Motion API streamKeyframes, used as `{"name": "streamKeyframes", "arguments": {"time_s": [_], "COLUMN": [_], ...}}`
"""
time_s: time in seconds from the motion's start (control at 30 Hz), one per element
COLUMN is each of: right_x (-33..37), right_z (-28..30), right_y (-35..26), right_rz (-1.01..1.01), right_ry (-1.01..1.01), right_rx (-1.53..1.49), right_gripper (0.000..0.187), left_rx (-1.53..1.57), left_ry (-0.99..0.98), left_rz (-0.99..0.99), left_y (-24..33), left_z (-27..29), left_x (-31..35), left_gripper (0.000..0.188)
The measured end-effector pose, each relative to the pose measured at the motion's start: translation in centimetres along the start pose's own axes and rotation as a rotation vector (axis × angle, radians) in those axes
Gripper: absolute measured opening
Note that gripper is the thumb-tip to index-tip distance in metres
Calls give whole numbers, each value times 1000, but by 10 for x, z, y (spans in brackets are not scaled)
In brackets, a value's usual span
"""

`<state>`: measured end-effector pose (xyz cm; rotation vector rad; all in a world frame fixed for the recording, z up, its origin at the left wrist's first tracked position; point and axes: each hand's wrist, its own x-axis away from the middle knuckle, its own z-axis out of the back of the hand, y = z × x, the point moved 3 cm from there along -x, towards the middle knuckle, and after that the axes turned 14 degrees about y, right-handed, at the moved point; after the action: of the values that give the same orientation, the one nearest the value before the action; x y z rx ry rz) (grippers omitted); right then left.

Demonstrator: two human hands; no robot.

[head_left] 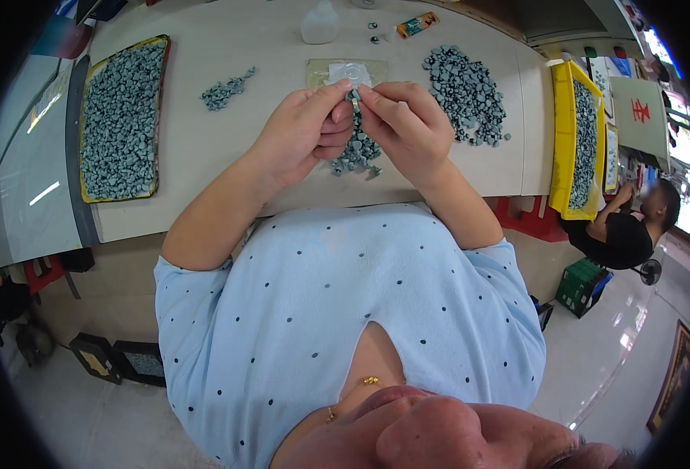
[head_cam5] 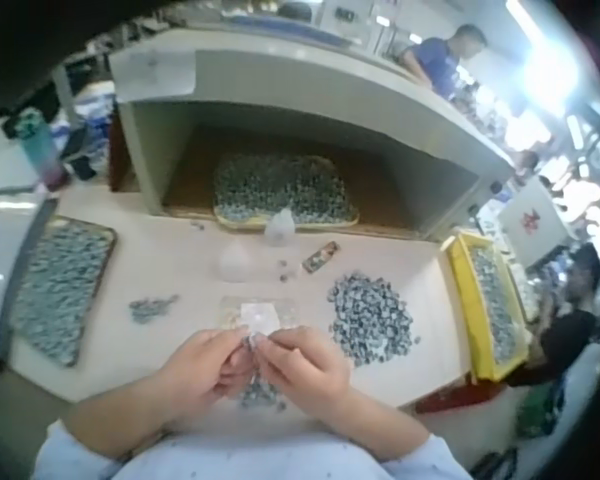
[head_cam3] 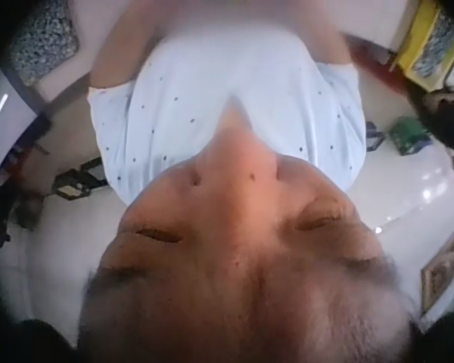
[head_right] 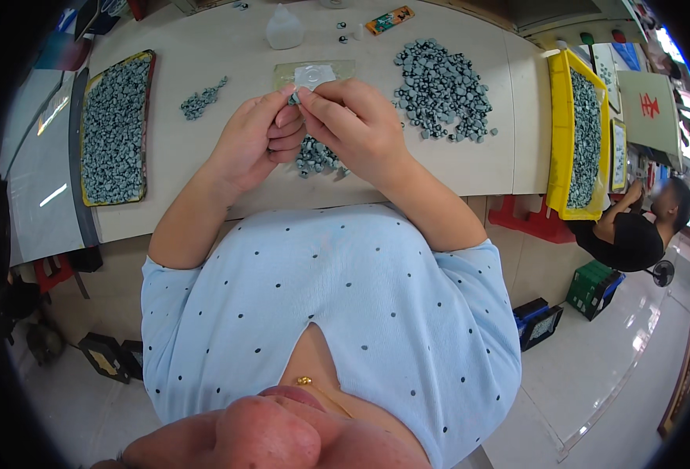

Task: The person assembles small parts by hand, picking small plastic pieces and attaching small ring components to them.

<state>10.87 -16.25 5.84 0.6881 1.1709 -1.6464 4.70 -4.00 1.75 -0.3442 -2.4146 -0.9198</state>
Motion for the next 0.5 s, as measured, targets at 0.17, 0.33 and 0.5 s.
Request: {"name": "streamKeyframes", "arguments": {"time_s": [0.17, 0.33, 0.5], "right_x": [2, 6, 10], "right_z": [-2, -6, -12], "right_y": [1, 1, -3], "right_rz": [72, 147, 138], "right_ry": [-26, -23, -2], "right_rx": [22, 27, 41], "right_gripper": [26, 25, 26], "left_rx": [31, 0, -3], "left_ry": [3, 74, 192], "left_rz": [16, -71, -230], "left_y": [-1, -4, -8], "left_z": [2, 6, 2], "left_x": [-1, -2, 2], "left_gripper": [35, 34, 34]}}
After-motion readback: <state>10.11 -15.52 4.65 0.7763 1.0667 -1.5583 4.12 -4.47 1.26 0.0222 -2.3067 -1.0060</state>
